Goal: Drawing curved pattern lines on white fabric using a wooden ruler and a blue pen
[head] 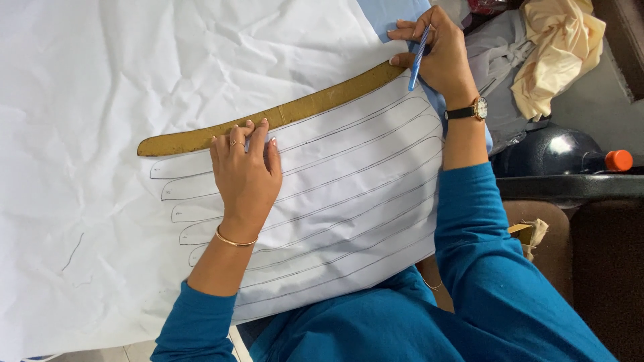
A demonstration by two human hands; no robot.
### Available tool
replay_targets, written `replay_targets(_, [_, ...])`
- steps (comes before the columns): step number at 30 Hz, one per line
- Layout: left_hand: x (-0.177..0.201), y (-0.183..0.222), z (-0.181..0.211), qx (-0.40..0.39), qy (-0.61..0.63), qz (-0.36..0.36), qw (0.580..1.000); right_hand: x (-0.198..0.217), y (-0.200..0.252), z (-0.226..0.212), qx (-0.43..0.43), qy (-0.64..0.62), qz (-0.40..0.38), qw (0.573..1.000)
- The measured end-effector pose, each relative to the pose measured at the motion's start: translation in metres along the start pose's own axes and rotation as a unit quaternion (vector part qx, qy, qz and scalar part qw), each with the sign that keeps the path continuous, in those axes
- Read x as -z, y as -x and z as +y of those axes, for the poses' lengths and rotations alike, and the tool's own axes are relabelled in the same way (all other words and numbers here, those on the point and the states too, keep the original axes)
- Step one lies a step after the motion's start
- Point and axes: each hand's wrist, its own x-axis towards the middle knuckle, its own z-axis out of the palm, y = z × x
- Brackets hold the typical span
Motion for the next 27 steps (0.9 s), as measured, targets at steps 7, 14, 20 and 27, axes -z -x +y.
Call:
replay_targets(7, [0.0,-0.001,0.0,-0.006,0.003,0.007,1.0,0.0,0.0,-0.002,0.003,0.012,0.001,1.0])
replay_targets(14, [-0.001,0.0,-0.001,0.002,-0.004,-0.005,1.0,0.001,-0.001,-0.003,0.008,0.007,-0.004,1.0])
replay_targets(20, [0.008,-0.004,0.004,-0.025,-0.094,-0.098,0.99,0.001,-0.001,-0.003,0.001,0.014,0.004,1.0])
replay_targets(27, [0.01,-0.008,0.009,-0.07,-0.197,-0.154,0.966,0.0,-0.001,-0.007,-0.008,0.017,0.011,1.0])
